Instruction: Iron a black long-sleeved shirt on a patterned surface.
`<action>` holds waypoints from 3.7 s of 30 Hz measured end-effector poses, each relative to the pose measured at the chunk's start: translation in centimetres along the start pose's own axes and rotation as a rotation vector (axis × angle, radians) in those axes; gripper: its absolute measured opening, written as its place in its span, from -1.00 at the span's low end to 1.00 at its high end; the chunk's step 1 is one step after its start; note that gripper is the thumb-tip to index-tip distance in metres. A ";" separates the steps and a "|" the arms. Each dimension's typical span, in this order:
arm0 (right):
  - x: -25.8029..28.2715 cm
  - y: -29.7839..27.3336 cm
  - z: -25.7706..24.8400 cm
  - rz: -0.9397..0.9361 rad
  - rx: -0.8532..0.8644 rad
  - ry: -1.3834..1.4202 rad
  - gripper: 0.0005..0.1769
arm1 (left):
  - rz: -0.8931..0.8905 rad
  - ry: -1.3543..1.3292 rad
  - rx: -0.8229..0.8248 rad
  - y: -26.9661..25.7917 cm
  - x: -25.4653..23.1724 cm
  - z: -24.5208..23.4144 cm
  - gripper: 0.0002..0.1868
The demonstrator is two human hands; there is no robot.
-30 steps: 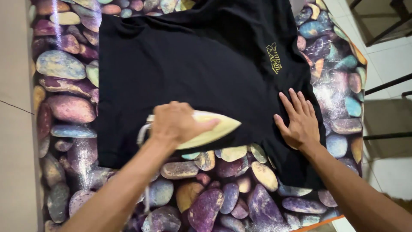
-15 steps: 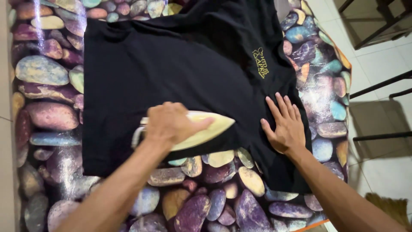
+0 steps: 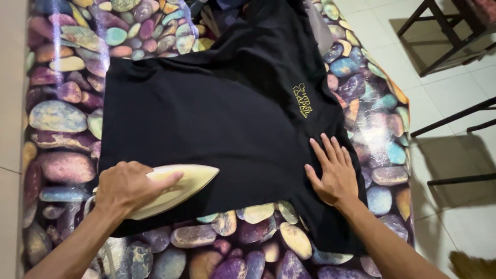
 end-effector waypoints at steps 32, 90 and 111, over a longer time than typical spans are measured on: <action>0.0 0.2 -0.1 -0.018 -0.028 -0.008 -0.30 | -0.041 0.034 0.258 4.3 -9.4 0.3 -0.06; 4.9 4.4 2.6 -0.028 0.166 -0.009 0.30 | 0.009 -0.049 0.114 6.0 -9.1 -2.0 -0.17; 4.7 3.9 2.5 -0.037 0.134 0.027 0.37 | 0.042 -0.035 0.140 9.4 -12.0 -1.2 -0.16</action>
Point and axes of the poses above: each hand's wrist, its own y-axis towards the middle knuckle, its own z-axis out of the palm, x = y × z, the point moved 7 cm from there along y, towards the middle knuckle, and after that the axes turned 9 degrees about y, right-handed, at the moved point
